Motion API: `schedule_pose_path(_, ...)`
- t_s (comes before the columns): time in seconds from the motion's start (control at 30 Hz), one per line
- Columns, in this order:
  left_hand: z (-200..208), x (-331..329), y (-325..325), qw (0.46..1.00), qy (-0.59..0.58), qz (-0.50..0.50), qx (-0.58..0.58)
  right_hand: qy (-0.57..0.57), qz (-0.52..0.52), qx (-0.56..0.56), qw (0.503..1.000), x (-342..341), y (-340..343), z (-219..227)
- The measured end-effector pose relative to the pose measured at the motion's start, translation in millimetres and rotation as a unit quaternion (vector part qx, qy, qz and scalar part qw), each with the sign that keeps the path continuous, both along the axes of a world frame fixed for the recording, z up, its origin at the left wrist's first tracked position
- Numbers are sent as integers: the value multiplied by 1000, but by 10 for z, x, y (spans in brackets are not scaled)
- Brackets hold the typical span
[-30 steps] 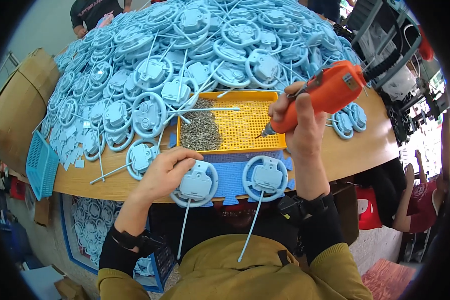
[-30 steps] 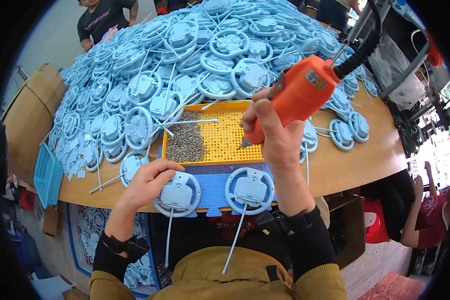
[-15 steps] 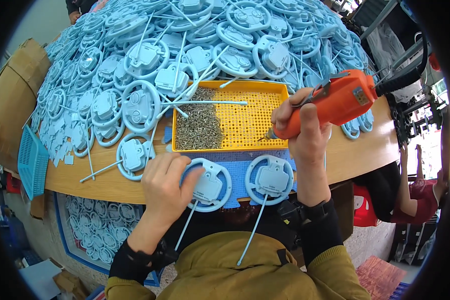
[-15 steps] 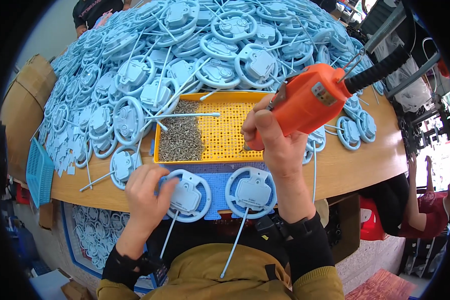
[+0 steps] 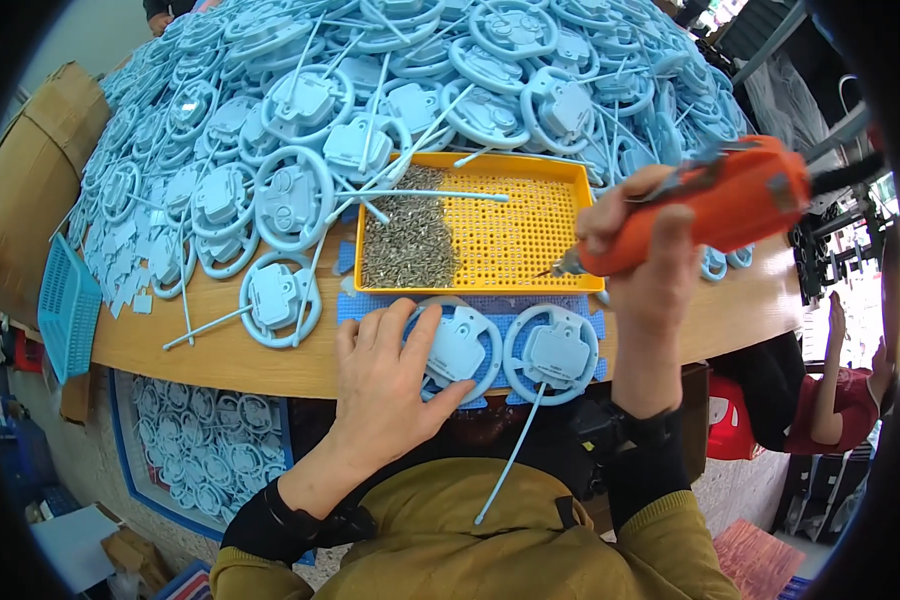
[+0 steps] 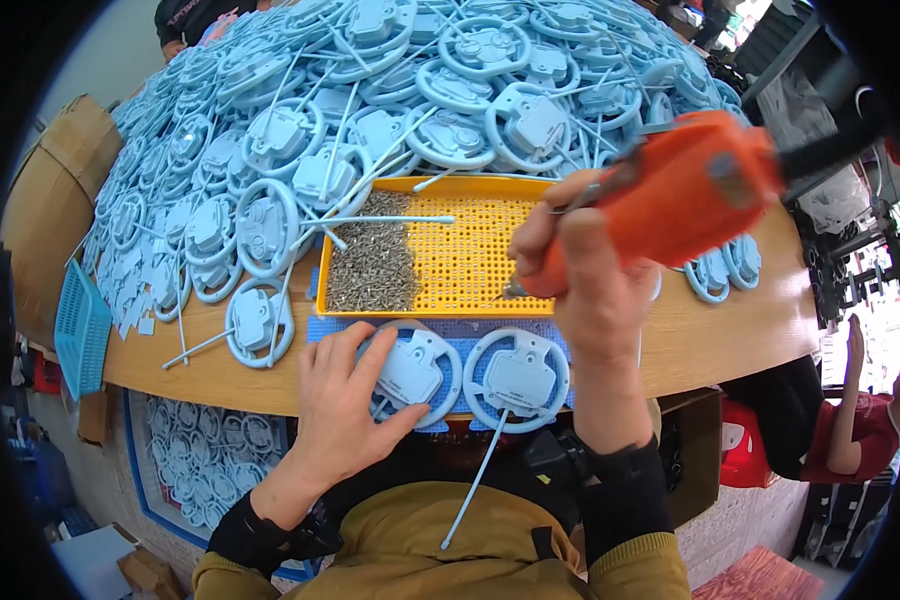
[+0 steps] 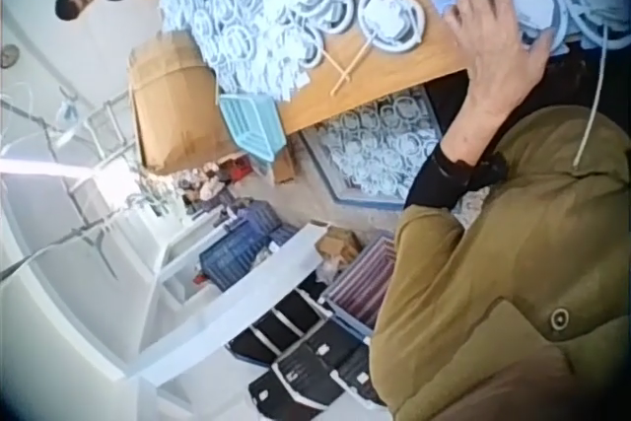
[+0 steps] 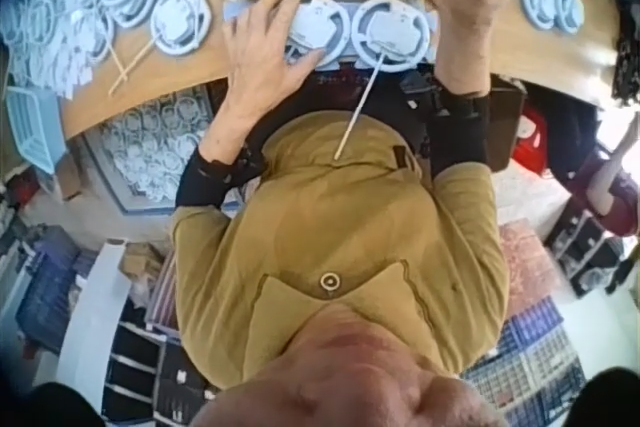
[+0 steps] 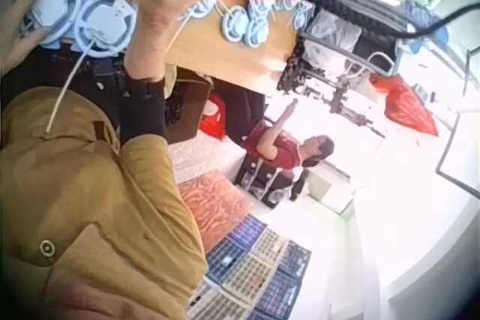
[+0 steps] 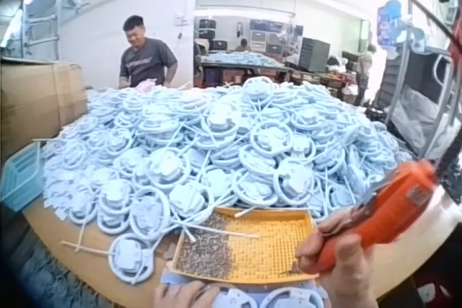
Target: The person picks up a blue plastic toy steering wheel from a pile, places it on a blue mat, and uses a power screwdriver to drive screws into the back. They then set the toy aside and repeat the process with another steering wheel.
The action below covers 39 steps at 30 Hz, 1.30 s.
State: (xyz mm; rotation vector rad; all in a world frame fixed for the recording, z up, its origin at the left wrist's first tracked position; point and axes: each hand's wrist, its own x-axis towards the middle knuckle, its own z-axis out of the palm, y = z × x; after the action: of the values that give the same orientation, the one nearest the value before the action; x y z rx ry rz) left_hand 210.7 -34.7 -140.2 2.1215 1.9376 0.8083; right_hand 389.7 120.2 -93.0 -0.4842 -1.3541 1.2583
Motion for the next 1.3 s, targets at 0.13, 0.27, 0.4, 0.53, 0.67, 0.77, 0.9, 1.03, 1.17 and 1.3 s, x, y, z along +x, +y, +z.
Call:
schedule_pose_path(0.13, -33, -8, 26, 1000, -22, 12, 13, -3, 40, -8, 999, -116, -261, 228)
schedule_pose_path(0.27, -47, -23, 38, 999, -9, 31, 21, -35, 109, -32, 993, -366, -498, 174)
schedule_pose_path(0.4, -53, -22, 41, 999, -11, 38, 21, -52, 134, -22, 989, -450, -489, 89)
schedule_pose_path(0.53, -62, -24, 30, 999, -29, 34, 22, -47, 130, -15, 990, -495, -517, 63)
schedule_pose_path(0.67, -60, -20, 27, 999, -26, 30, 18, -32, 108, -6, 994, -545, -544, 32)
schedule_pose_path(0.77, -66, -26, 16, 999, -29, 32, 29, -61, 126, -20, 990, -546, -550, 16)
schedule_pose_path(0.9, -49, -36, 15, 998, -29, 35, 37, 7, 137, -70, 988, -575, -564, -26)
schedule_pose_path(1.03, 51, -174, -224, 999, -21, 38, 23, 52, 170, -6, 984, -369, -378, 70)
schedule_pose_path(1.17, 319, -663, -1038, 987, 78, 130, -45, 48, 65, 60, 995, 115, -75, 224)
schedule_pose_path(1.3, 505, -913, -1238, 967, 138, 191, -94, 36, 19, 13, 999, -75, 94, 43)
